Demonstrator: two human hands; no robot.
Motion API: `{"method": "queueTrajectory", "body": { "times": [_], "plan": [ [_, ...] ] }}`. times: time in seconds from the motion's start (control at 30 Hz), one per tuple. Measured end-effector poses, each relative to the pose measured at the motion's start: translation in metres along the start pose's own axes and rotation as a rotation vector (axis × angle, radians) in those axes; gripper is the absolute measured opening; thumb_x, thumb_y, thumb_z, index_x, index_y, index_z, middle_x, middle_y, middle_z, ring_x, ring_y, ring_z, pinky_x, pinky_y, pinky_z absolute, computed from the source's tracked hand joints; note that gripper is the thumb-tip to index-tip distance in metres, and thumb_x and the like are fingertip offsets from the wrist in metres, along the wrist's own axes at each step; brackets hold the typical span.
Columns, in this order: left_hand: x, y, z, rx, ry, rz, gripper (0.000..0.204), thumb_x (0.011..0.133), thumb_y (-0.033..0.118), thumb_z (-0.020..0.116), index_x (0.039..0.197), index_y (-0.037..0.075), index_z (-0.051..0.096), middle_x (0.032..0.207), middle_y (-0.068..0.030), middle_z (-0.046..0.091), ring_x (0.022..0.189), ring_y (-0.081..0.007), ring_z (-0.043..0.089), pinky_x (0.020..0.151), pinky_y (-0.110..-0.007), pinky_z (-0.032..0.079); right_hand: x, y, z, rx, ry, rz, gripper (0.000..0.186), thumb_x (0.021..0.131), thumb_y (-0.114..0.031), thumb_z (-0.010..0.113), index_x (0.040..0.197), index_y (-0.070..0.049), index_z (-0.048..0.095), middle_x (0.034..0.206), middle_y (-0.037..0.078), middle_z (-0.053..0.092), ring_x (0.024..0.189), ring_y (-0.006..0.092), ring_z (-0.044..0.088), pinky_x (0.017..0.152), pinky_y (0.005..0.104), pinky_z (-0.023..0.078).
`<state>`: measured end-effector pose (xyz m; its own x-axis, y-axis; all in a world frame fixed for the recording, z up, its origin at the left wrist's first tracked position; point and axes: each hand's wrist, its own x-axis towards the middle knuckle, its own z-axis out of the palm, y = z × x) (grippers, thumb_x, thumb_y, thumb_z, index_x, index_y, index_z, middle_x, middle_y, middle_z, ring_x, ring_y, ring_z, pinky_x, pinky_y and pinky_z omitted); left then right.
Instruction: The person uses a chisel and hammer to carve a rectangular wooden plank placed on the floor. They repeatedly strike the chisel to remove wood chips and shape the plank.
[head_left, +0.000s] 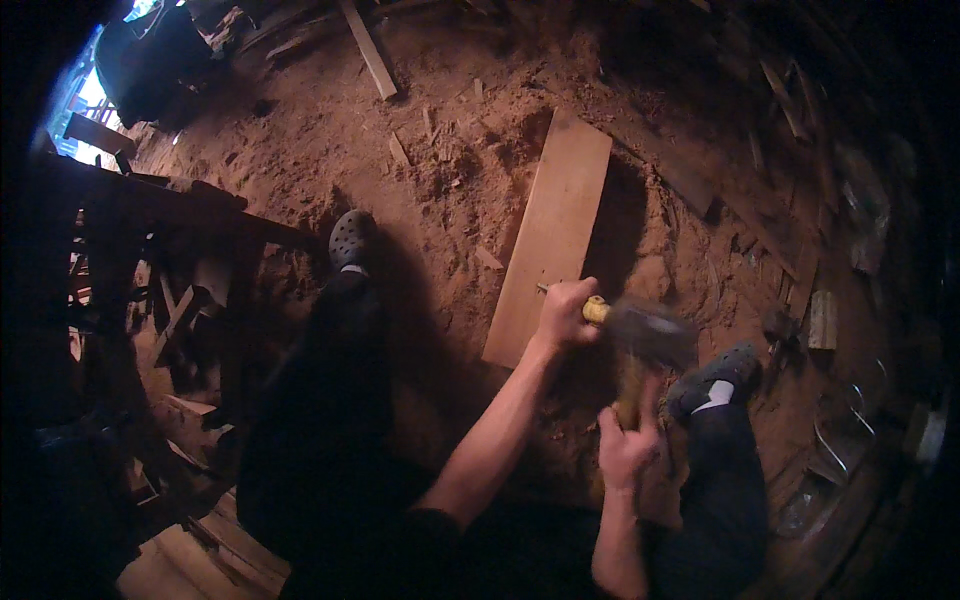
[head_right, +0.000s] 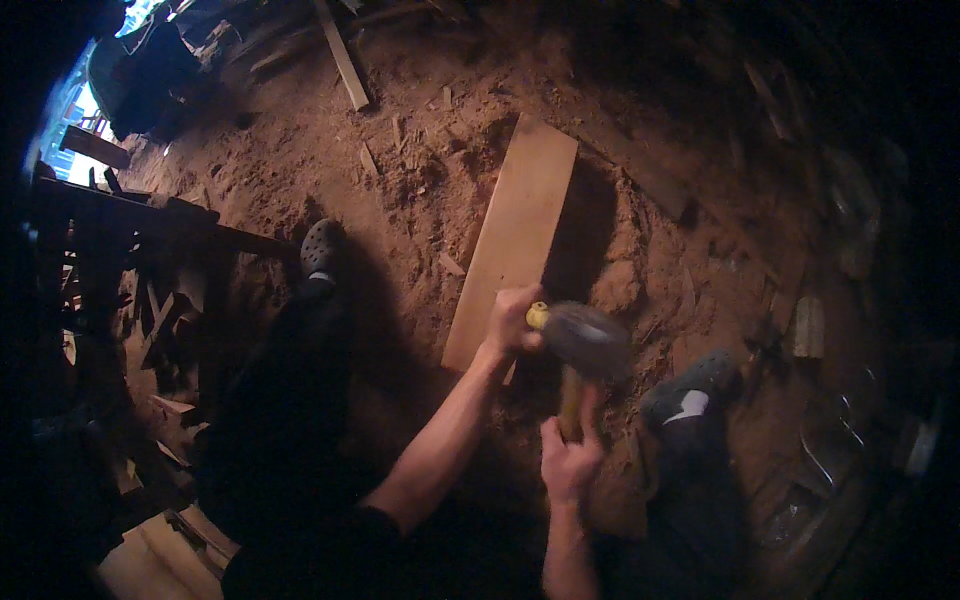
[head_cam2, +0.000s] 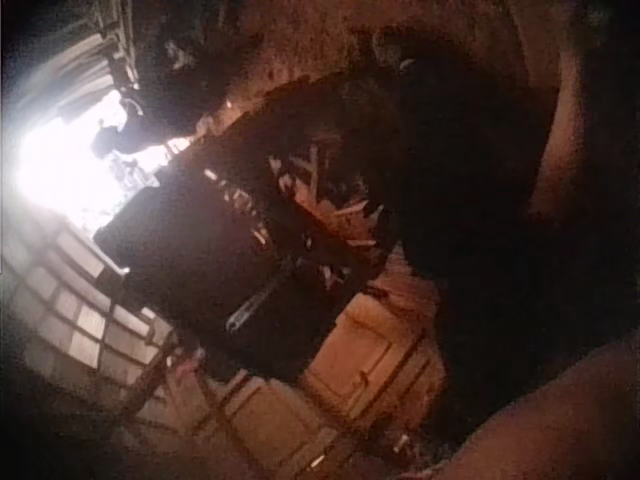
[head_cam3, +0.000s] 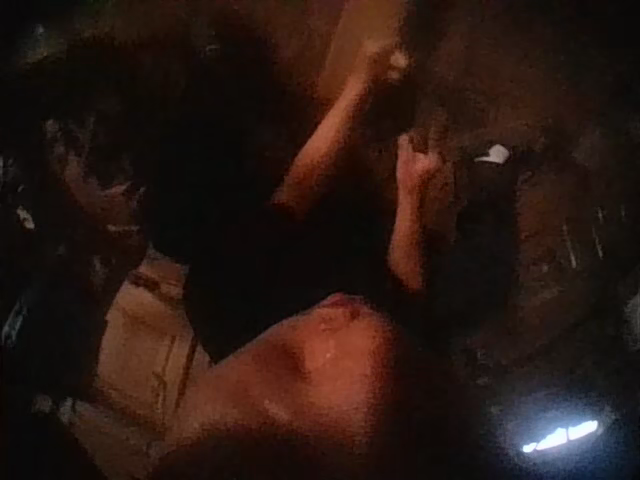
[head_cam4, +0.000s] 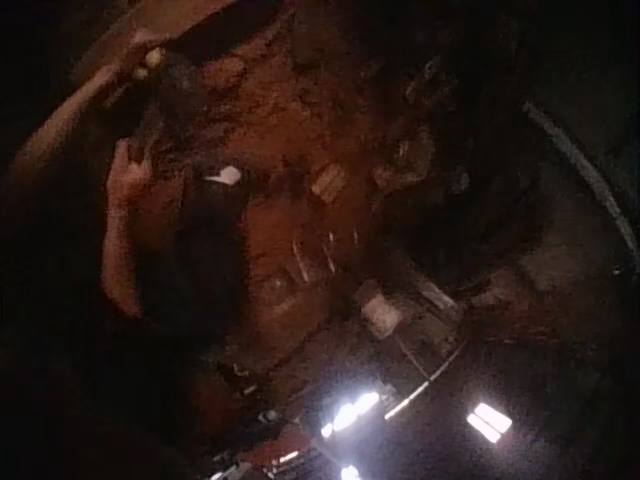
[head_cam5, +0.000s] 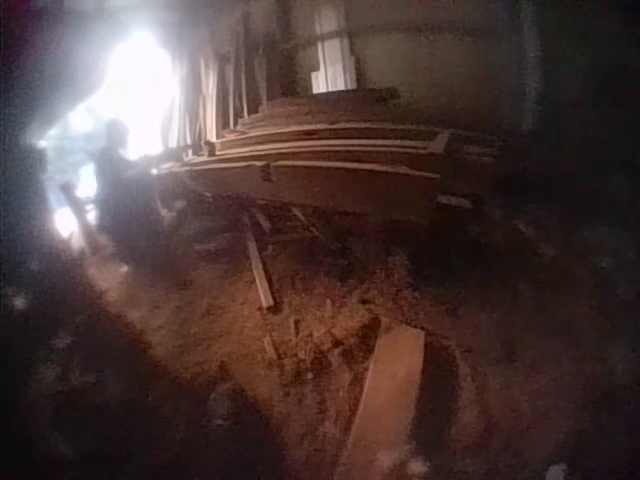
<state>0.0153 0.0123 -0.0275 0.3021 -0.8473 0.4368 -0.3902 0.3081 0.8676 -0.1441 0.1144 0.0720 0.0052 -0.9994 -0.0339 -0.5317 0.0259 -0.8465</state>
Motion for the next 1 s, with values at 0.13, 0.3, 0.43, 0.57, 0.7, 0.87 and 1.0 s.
{"method": "queueTrajectory", "body": {
  "times": [0.13,0.3,0.43,0.57,0.7,0.87,1.0],
  "plan": [
    [-0.004,-0.012,-0.004,-0.02,-0.004,-0.017,0.029,0.047,0.016,0.062,0.064,0.005,0.042,0.056,-0.0164,0.045,0.055,-0.0361,0.049,0.049,-0.042,0.038,0.009,0.006,-0.005,-0.118,-0.044,-0.149,0.065,0.072,0.003,0.056,0.132,-0.002,0.033,0.081,0.004,0.057,0.055,0.012,0.051,0.049,0.0245,0.045],
    [-0.003,0.004,-0.002,0.043,-0.001,-0.069,0.027,0.048,0.016,0.063,0.063,0.005,0.042,0.055,-0.0156,0.045,0.056,-0.0348,0.051,0.049,-0.041,0.039,0.006,0.003,0.001,-0.233,0.038,-0.241,0.066,0.071,0.002,0.056,0.133,-0.003,0.032,0.082,0.007,0.059,0.059,0.012,0.053,0.054,0.0247,0.046],
    [0.003,-0.014,-0.005,0.048,-0.007,-0.005,0.027,0.051,0.016,0.064,0.062,0.005,0.041,0.055,-0.0151,0.046,0.055,-0.035,0.051,0.048,-0.04,0.039,0.009,-0.011,0.001,-0.112,-0.008,-0.066,0.064,0.07,-0.002,0.06,0.128,0.003,0.036,0.09,0.011,0.062,0.072,0.0157,0.056,0.071,0.0277,0.047],
    [0.0,-0.004,-0.001,0.054,-0.016,-0.072,0.028,0.052,0.017,0.064,0.062,0.005,0.041,0.055,-0.017,0.046,0.055,-0.0361,0.051,0.048,-0.041,0.038,0.001,-0.015,0.005,0.172,0.03,0.225,0.056,0.07,-0.004,0.06,0.124,0.0,0.044,0.101,0.016,0.061,0.074,0.0194,0.056,0.071,0.0304,0.047],
    [-0.002,-0.005,-0.005,0.007,-0.027,-0.041,0.027,0.051,0.017,0.063,0.063,0.004,0.042,0.054,-0.0178,0.045,0.055,-0.0369,0.05,0.049,-0.041,0.038,0.011,-0.014,0.003,-0.162,-0.062,-0.132,0.057,0.069,-0.002,0.06,0.124,0.001,0.043,0.103,0.018,0.059,0.078,0.0207,0.057,0.074,0.031,0.047],
    [-0.002,-0.006,0.001,0.031,-0.024,-0.086,0.029,0.048,0.018,0.063,0.065,0.005,0.044,0.055,-0.0179,0.046,0.055,-0.0368,0.05,0.049,-0.041,0.039,0.001,-0.009,0.002,0.116,0.024,0.176,0.063,0.07,0.002,0.057,0.13,-0.002,0.037,0.102,0.013,0.059,0.081,0.018,0.056,0.074,0.0282,0.046],
    [-0.001,-0.006,-0.002,0.002,-0.02,-0.046,0.028,0.048,0.018,0.062,0.064,0.005,0.043,0.055,-0.0176,0.045,0.055,-0.0363,0.05,0.049,-0.041,0.039,0.018,-0.023,0.002,-0.066,-0.073,0.08,0.055,0.069,-0.003,0.06,0.12,0.008,0.043,0.106,0.02,0.058,0.082,0.0242,0.059,0.077,0.0341,0.046]
  ]
}}
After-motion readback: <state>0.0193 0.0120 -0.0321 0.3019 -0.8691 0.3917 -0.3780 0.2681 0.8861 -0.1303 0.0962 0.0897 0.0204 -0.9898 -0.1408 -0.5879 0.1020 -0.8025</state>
